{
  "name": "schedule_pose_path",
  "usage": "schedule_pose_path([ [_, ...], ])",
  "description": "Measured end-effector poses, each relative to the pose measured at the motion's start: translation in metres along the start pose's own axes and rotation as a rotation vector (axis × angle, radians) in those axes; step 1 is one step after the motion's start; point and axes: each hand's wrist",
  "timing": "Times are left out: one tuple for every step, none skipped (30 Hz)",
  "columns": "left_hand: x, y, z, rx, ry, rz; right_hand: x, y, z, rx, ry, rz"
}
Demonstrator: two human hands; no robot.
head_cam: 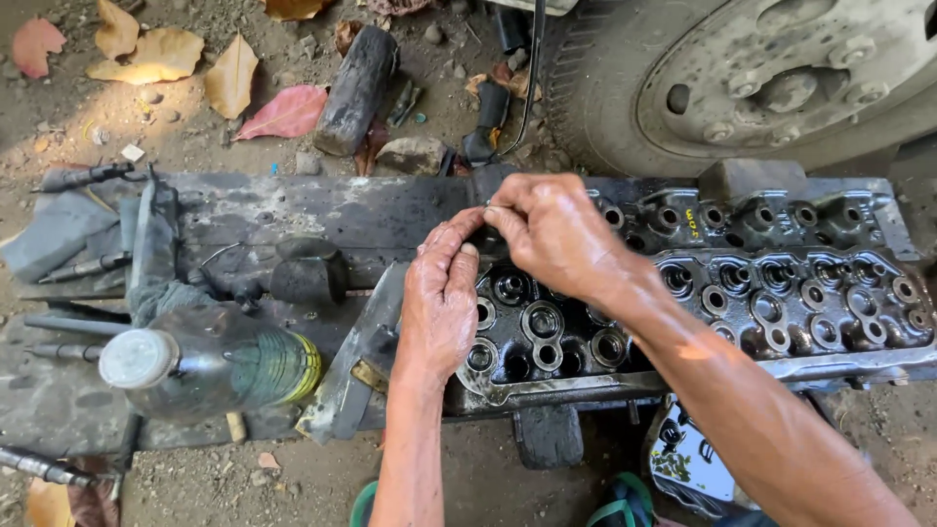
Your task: The person is cleaning, inspecting, and sanding components of an engine cylinder head.
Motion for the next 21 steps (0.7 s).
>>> schedule_pose_path([
  [0.003,-0.002,-0.001,-0.003,-0.004,0.004,0.01,-0.005,0.01,0.003,-0.005,0.0],
  [0.008,-0.004,-0.001,-0.005,-0.008,0.008,0.018,-0.01,0.02,-0.021,0.043,0.01],
  [0.012,0.0,-0.002,-0.004,-0.015,0.026,0.028,-0.01,0.028,-0.038,0.082,0.01],
  [0.012,0.007,0.001,-0.005,-0.022,0.044,0.026,-0.007,0.023,-0.029,0.068,0.001],
  [0.01,0.003,0.0,0.0,-0.02,0.034,0.023,-0.009,0.026,-0.081,0.083,0.001],
  [0.007,-0.001,0.0,0.005,-0.018,0.023,0.021,-0.012,0.03,-0.134,0.097,0.001],
  [0.006,-0.002,0.0,0.0,-0.014,0.014,0.015,-0.009,0.023,-0.135,0.103,0.011],
  [0.006,-0.003,-0.001,0.0,-0.016,0.006,0.008,-0.006,0.014,-0.05,0.047,-0.002],
  [0.008,0.0,0.0,0.005,-0.024,0.011,0.0,0.001,0.003,0.039,-0.019,-0.026],
  [0.008,-0.001,0.0,0.005,-0.025,0.017,0.007,-0.004,0.01,0.042,-0.022,-0.028],
  [0.009,0.0,0.0,0.0,-0.024,0.015,0.014,-0.008,0.017,0.031,0.028,0.003],
  [0.01,0.001,0.0,-0.004,-0.023,0.013,0.022,-0.012,0.025,0.021,0.079,0.034],
  [0.01,0.003,0.0,-0.002,-0.023,0.019,0.019,-0.008,0.021,0.024,0.077,0.029],
  [0.01,0.004,0.0,0.001,-0.027,0.035,0.018,-0.004,0.019,0.0,0.085,0.017],
  [0.007,0.0,0.002,0.0,-0.03,0.033,0.017,-0.006,0.018,-0.033,0.101,0.018],
  [0.008,-0.004,0.0,-0.002,-0.028,0.021,0.01,-0.006,0.016,-0.039,0.107,0.027],
  [0.01,-0.002,0.001,-0.005,-0.023,0.016,0.004,-0.001,0.01,0.014,0.074,0.014],
  [0.013,0.002,0.001,-0.008,-0.017,0.011,-0.003,0.004,0.003,0.067,0.042,0.001],
  [0.015,0.003,0.002,-0.009,-0.018,0.018,0.003,0.002,0.003,0.072,0.038,-0.003],
  [0.017,0.005,0.003,-0.007,-0.016,0.031,0.008,-0.001,0.003,0.107,0.005,-0.068],
  [0.017,0.001,0.001,-0.002,-0.006,0.028,0.013,-0.006,0.009,0.133,-0.014,-0.129],
])
Point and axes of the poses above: each hand's wrist, its own y-axis away from the middle knuckle, its own z-axis out of the back of the hand, x = y × z
